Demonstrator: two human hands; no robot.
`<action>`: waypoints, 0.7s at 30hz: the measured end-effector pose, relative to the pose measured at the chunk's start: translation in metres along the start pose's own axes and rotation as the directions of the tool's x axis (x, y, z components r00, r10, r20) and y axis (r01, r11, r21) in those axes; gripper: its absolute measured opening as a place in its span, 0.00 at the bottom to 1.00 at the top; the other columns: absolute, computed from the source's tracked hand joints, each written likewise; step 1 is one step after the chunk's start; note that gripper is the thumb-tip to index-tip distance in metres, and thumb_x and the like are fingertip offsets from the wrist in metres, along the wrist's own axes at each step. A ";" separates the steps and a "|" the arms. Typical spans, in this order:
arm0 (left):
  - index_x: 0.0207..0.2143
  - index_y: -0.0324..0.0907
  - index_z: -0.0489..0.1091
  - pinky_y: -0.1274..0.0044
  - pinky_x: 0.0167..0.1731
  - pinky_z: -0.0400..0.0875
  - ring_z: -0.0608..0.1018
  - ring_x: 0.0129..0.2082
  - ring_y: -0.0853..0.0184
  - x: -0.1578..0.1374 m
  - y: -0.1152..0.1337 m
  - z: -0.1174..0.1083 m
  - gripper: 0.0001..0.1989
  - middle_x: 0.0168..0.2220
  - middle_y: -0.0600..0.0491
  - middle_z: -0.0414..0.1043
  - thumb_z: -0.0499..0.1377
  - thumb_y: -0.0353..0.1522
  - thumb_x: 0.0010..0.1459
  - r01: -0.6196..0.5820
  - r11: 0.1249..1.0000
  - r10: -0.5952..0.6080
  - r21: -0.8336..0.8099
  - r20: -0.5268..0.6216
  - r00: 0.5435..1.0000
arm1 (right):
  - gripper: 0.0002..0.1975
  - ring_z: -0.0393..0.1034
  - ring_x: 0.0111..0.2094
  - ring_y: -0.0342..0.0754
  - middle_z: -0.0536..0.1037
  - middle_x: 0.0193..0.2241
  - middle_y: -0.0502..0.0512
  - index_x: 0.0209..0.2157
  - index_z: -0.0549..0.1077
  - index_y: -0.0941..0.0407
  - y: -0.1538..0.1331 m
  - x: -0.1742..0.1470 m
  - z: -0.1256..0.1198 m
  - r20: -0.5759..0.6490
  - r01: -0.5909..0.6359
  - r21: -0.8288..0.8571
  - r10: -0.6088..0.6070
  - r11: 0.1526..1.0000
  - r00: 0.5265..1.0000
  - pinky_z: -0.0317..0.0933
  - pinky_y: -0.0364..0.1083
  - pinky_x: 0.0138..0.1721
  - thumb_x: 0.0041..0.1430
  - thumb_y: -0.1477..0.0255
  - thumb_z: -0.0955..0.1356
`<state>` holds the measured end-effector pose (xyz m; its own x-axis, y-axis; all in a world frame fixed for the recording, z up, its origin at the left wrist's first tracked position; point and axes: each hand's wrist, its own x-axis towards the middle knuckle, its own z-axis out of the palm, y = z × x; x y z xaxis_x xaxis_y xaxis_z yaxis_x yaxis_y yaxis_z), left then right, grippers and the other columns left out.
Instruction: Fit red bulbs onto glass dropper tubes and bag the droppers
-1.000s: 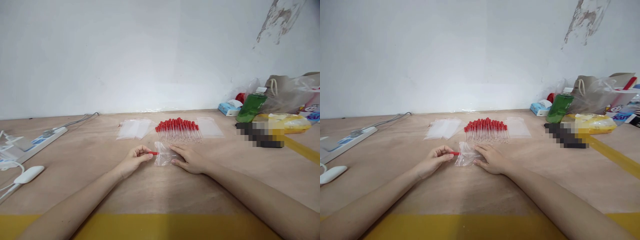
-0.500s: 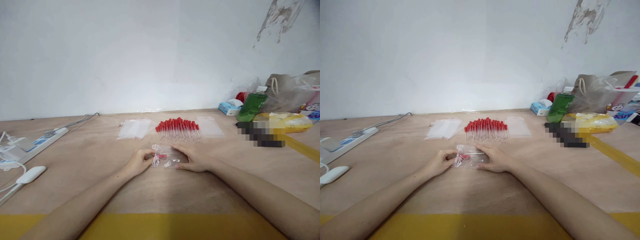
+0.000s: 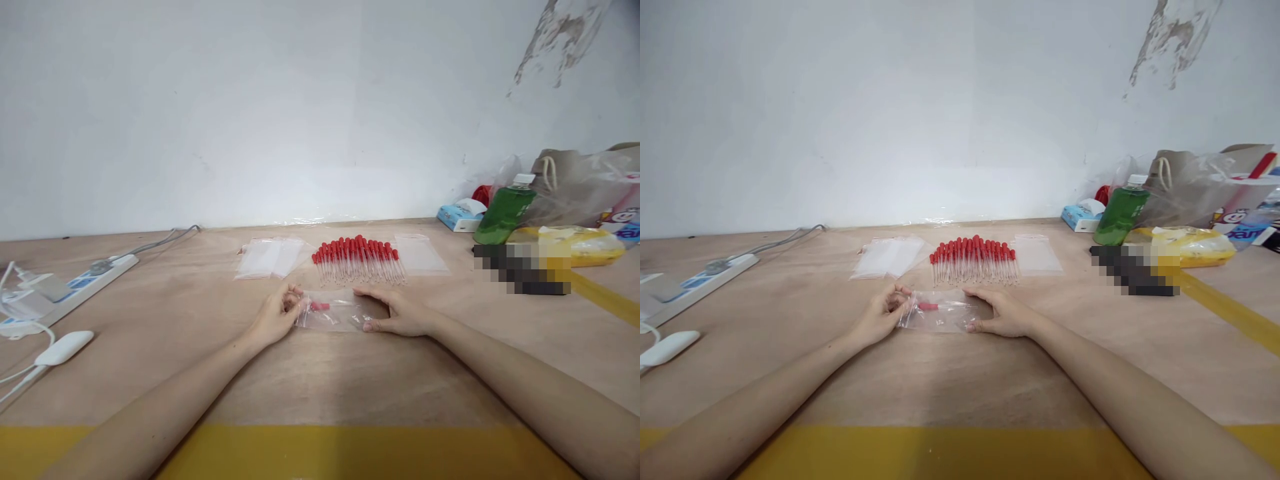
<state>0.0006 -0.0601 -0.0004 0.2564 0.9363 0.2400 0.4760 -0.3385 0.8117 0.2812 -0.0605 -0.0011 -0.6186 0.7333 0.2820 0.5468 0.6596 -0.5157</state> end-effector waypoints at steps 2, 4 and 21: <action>0.37 0.41 0.58 0.83 0.16 0.59 0.66 0.15 0.76 0.000 -0.001 -0.002 0.15 0.22 0.59 0.66 0.53 0.42 0.53 0.035 0.993 -0.033 -0.115 0.025 0.999 | 0.36 0.58 0.53 0.54 0.63 0.54 0.59 0.55 0.59 0.55 0.000 0.000 0.000 -0.005 0.004 0.014 -0.004 1.000 1.000 0.54 0.55 0.52 0.46 0.55 0.68; 0.38 0.42 0.55 0.84 0.15 0.59 0.68 0.14 0.76 0.001 -0.003 -0.004 0.16 0.25 0.58 0.68 0.52 0.43 0.53 0.079 0.974 -0.083 -0.213 -0.014 0.996 | 0.35 0.58 0.53 0.55 0.63 0.53 0.59 0.55 0.60 0.55 0.000 -0.001 0.000 -0.011 0.004 0.013 -0.004 1.000 1.000 0.54 0.56 0.52 0.46 0.55 0.68; 0.28 0.35 0.68 0.76 0.21 0.65 0.72 0.20 0.66 0.148 0.001 0.010 0.13 0.18 0.54 0.68 0.66 0.29 0.38 0.336 0.940 -0.332 0.055 -0.070 0.940 | 0.31 0.61 0.50 0.54 0.67 0.50 0.61 0.52 0.63 0.55 -0.004 -0.001 0.000 -0.038 0.046 -0.032 -0.047 0.998 0.998 0.56 0.54 0.50 0.48 0.54 0.66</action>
<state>0.0477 0.0771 0.0309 0.0239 0.9997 -0.0068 0.5798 -0.0083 0.8147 0.2796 -0.0643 0.0007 -0.6215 0.7074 0.3367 0.5357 0.6973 -0.4762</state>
